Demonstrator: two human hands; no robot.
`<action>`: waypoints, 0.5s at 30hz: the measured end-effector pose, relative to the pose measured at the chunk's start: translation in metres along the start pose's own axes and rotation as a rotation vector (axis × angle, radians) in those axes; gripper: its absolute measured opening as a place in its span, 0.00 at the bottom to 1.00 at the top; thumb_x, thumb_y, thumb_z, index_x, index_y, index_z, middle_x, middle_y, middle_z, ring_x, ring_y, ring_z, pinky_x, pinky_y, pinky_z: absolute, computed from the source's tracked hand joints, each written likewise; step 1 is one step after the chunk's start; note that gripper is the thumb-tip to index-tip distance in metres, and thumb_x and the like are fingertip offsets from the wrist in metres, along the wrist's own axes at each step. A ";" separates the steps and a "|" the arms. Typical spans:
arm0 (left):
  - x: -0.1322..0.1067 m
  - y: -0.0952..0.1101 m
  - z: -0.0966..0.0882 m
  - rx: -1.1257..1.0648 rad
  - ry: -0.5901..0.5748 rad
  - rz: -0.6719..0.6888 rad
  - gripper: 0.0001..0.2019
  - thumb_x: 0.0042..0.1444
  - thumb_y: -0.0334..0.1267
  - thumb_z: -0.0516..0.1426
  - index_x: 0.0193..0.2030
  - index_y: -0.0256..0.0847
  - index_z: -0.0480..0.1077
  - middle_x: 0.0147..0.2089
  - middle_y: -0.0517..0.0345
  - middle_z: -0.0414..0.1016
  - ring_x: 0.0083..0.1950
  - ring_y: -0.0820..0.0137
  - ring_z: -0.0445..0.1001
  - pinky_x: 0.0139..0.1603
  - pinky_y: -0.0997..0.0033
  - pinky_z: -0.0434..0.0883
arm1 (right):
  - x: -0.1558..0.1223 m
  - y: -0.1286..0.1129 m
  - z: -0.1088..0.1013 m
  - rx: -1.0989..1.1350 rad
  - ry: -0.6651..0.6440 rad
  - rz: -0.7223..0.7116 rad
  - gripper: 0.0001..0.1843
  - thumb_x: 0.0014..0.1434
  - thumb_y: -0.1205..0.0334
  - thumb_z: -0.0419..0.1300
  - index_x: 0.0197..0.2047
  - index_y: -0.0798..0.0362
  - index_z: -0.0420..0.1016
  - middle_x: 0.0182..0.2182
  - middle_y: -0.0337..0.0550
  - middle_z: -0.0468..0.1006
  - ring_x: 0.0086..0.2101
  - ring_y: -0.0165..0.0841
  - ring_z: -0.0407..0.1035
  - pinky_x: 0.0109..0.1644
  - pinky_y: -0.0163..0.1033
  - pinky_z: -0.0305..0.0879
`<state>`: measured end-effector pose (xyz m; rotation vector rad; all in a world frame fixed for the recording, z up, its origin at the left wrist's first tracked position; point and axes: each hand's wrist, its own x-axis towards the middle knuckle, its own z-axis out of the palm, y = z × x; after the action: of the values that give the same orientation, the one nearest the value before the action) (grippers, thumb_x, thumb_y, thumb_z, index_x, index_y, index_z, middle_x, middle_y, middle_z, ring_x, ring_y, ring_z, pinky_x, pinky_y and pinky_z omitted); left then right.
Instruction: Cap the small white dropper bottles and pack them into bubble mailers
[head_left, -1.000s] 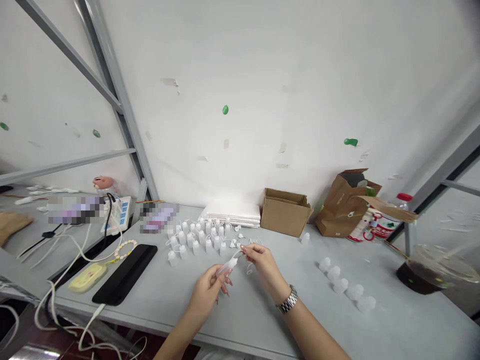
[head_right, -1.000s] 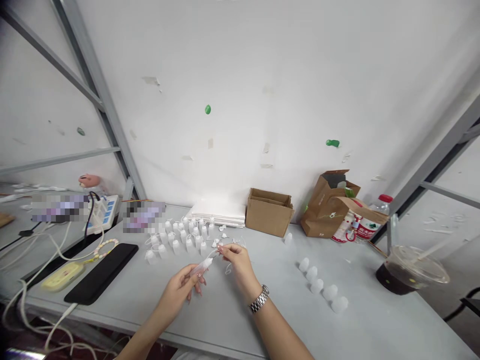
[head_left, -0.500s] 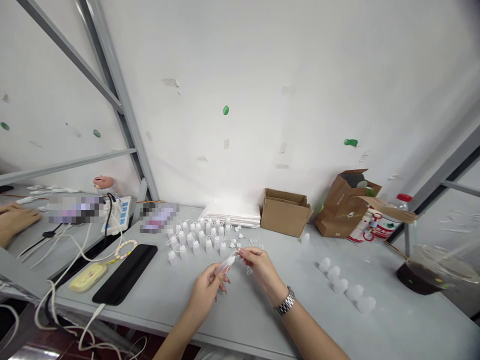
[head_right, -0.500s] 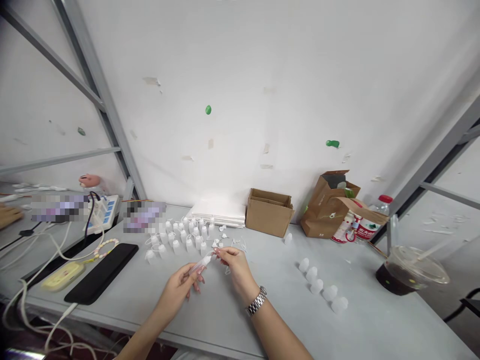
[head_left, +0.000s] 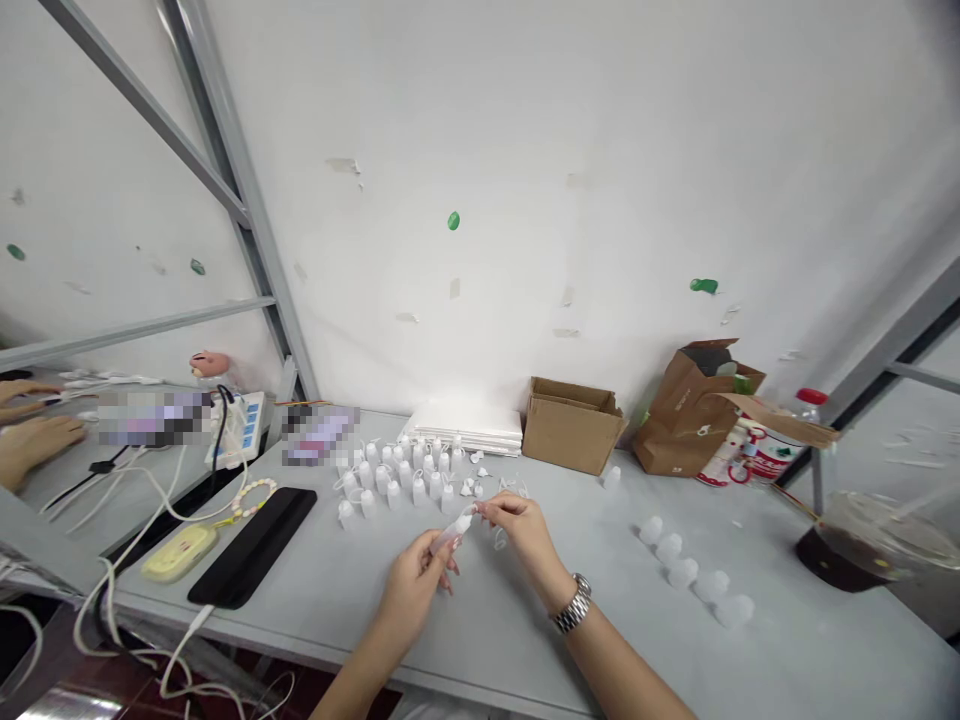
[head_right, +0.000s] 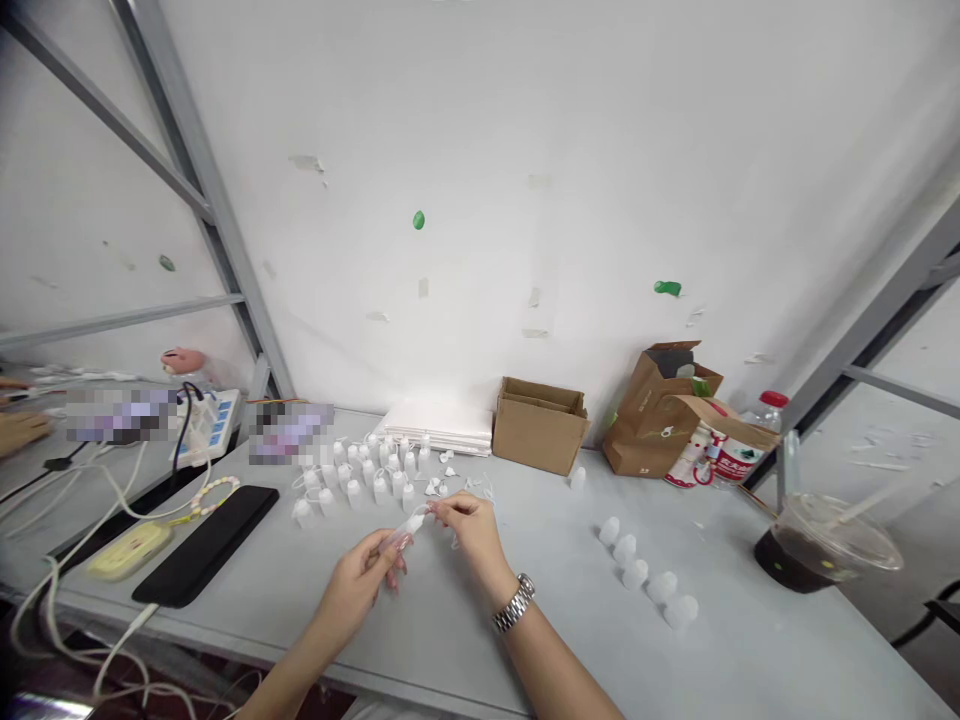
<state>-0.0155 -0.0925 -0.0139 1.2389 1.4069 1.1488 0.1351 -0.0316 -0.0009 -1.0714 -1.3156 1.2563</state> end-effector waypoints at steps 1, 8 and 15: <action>0.000 -0.001 0.001 -0.004 0.000 -0.003 0.17 0.47 0.53 0.53 0.28 0.39 0.68 0.23 0.61 0.69 0.21 0.74 0.66 0.19 0.76 0.62 | 0.000 0.001 0.000 -0.016 0.005 -0.011 0.11 0.41 0.54 0.67 0.18 0.53 0.78 0.19 0.37 0.69 0.24 0.30 0.61 0.30 0.34 0.56; 0.002 -0.008 0.005 -0.098 0.011 0.020 0.17 0.46 0.53 0.54 0.27 0.39 0.67 0.22 0.62 0.67 0.20 0.74 0.65 0.23 0.73 0.66 | 0.000 0.003 0.000 -0.083 0.001 -0.054 0.12 0.44 0.55 0.65 0.16 0.52 0.76 0.18 0.37 0.68 0.24 0.30 0.61 0.29 0.35 0.56; 0.000 -0.015 0.012 -0.017 -0.099 0.000 0.16 0.47 0.51 0.55 0.29 0.38 0.67 0.21 0.63 0.66 0.20 0.73 0.65 0.23 0.72 0.66 | -0.003 0.000 0.002 -0.101 -0.066 -0.120 0.12 0.46 0.54 0.65 0.19 0.51 0.77 0.19 0.37 0.68 0.25 0.30 0.62 0.31 0.36 0.59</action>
<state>-0.0055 -0.0921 -0.0302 1.2666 1.3206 1.0827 0.1333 -0.0352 -0.0008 -1.0123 -1.4843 1.1545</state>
